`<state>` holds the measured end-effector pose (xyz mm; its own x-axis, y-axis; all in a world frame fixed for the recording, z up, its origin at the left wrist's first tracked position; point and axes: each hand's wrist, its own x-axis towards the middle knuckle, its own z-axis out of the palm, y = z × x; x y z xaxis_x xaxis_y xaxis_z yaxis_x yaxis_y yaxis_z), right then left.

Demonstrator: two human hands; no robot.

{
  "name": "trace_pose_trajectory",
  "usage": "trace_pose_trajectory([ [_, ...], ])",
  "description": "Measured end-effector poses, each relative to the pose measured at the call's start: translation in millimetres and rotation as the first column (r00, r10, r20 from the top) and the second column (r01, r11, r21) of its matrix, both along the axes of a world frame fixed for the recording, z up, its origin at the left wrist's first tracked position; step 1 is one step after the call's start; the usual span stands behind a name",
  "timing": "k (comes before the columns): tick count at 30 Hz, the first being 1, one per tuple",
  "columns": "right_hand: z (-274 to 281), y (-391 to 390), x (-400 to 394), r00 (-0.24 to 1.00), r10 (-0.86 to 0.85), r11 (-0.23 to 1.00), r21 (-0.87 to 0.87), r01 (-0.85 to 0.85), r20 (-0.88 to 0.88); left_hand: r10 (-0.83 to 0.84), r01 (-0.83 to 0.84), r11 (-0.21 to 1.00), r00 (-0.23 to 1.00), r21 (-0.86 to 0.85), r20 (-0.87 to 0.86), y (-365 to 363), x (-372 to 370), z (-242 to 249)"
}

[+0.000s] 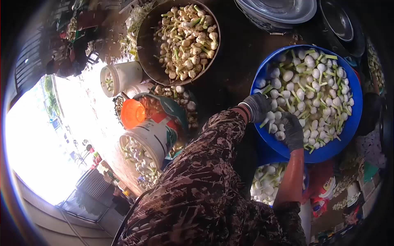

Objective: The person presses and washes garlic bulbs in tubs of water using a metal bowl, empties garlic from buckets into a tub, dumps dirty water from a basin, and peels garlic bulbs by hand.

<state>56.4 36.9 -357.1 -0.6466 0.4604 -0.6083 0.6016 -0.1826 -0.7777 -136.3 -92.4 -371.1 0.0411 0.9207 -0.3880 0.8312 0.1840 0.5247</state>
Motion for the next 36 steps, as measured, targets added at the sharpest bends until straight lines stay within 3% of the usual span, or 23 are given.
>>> trace_pose_trajectory([
  [1, -0.8, -12.3, 0.7, 0.963, 0.262, 0.862, 0.435, -0.261, 0.060, 0.024, -0.024, 1.000, 0.999, 0.003, 0.022, -0.6, -2.7, 3.2],
  [2, 1.9, -18.8, 2.9, 0.992, 0.128, 0.952, 0.279, -0.126, 0.012, 0.018, -0.017, 0.998, 1.000, -0.057, 0.022, 2.1, -4.6, 9.3],
  [3, 24.1, -25.8, -11.7, 0.993, -0.072, 0.997, 0.046, 0.068, 0.094, 0.003, -0.001, 0.994, 1.000, -0.111, 0.018, 4.0, -7.3, 11.6],
  [5, 21.9, -33.7, -10.9, 0.978, -0.086, 0.993, 0.094, 0.069, 0.192, 0.166, -0.168, 0.986, 0.979, 0.003, 0.122, -1.1, -3.1, 2.7],
  [7, 17.7, -36.2, -10.9, 0.986, -0.013, 0.991, 0.133, -0.009, 0.164, 0.276, -0.316, 0.929, 0.939, 0.195, 0.205, -2.4, -9.8, 17.2],
  [9, 11.1, -38.3, -15.0, 0.981, 0.072, 0.984, 0.148, -0.099, 0.180, 0.307, -0.332, 0.942, 0.917, 0.060, 0.255, -4.0, -25.7, 39.5],
  [11, 15.5, -42.6, -28.8, 0.972, 0.147, 0.977, 0.125, -0.172, 0.184, 0.635, -0.615, 0.769, 0.702, -0.176, 0.321, -22.4, -39.5, 61.3],
  [14, 31.1, -57.7, -63.0, 0.956, 0.219, 0.964, 0.109, -0.243, 0.198, 0.760, -0.795, 0.603, 0.548, -0.063, 0.350, -51.5, -48.8, 69.3],
  [16, 40.8, -71.5, -91.9, 0.942, 0.248, 0.963, 0.048, -0.265, 0.225, 0.902, -0.826, 0.361, 0.190, -0.434, 0.388, -75.3, -74.1, 90.5],
  [17, 48.7, -78.3, -104.2, 0.893, 0.401, 0.867, 0.230, -0.443, 0.206, 0.910, -0.835, 0.335, 0.168, -0.436, 0.379, -88.3, -78.6, 93.2],
  [19, 62.7, -96.6, -133.2, 0.901, 0.397, 0.904, 0.098, -0.417, 0.172, 0.963, -0.914, 0.192, 0.105, -0.358, 0.248, -106.9, -82.7, 91.9],
  [21, 69.9, -112.9, -157.0, 0.870, 0.457, 0.882, 0.035, -0.471, 0.183, 0.937, -0.899, 0.134, -0.022, -0.416, 0.348, -135.5, -91.9, 107.4],
  [23, 69.0, -133.8, -185.7, 0.815, 0.555, 0.828, -0.021, -0.560, 0.165, 0.926, -0.965, 0.176, 0.094, -0.196, 0.367, -167.6, -83.7, 112.6],
  [25, 84.7, -170.6, -208.2, 0.792, 0.604, 0.795, -0.130, -0.592, 0.088, 0.956, -0.974, 0.205, 0.219, 0.092, 0.196, -211.8, -89.3, 158.4],
  [26, 61.4, -183.1, -207.0, 0.706, 0.703, 0.706, -0.032, -0.707, -0.087, 0.972, -0.974, 0.130, 0.162, 0.187, 0.171, -237.1, -87.1, 177.1],
  [27, 77.2, -209.5, -217.2, 0.673, 0.724, 0.673, -0.059, -0.737, -0.154, 0.984, -0.958, 0.061, 0.105, 0.280, 0.143, -266.7, -83.8, 197.3],
  [29, 115.2, -253.3, -231.7, 0.519, 0.834, 0.514, -0.080, -0.854, -0.187, 0.984, -0.902, -0.176, -0.147, 0.394, 0.103, -330.5, -68.8, 235.4],
  [30, 128.5, -275.2, -233.4, 0.442, 0.876, 0.435, -0.081, -0.897, -0.192, 0.921, -0.828, -0.389, -0.343, 0.404, 0.186, -365.0, -58.6, 246.4],
  [31, 131.8, -295.3, -228.7, 0.398, 0.884, 0.379, -0.121, -0.917, -0.247, 0.926, -0.761, -0.309, -0.377, 0.570, -0.001, -411.8, -48.0, 251.1],
  [32, 133.9, -315.2, -223.0, 0.384, 0.881, 0.351, -0.164, -0.922, -0.276, 0.772, -0.643, -0.623, -0.598, 0.445, 0.217, -450.3, -37.4, 251.8],
  [33, 137.7, -331.9, -219.1, 0.332, 0.905, 0.296, -0.166, -0.941, -0.267, 0.738, -0.611, -0.616, -0.669, 0.496, 0.092, -493.2, -23.4, 251.4],
  [35, 142.4, -359.7, -212.3, 0.289, 0.933, 0.248, -0.202, -0.947, -0.213, 0.498, -0.431, -0.819, -0.862, 0.379, 0.096, -578.1, 5.6, 231.8],
  [36, 145.6, -369.6, -209.6, 0.280, 0.940, 0.244, -0.189, -0.951, -0.197, 0.446, -0.404, -0.868, -0.889, 0.288, 0.100, -637.8, 34.5, 197.7],
])
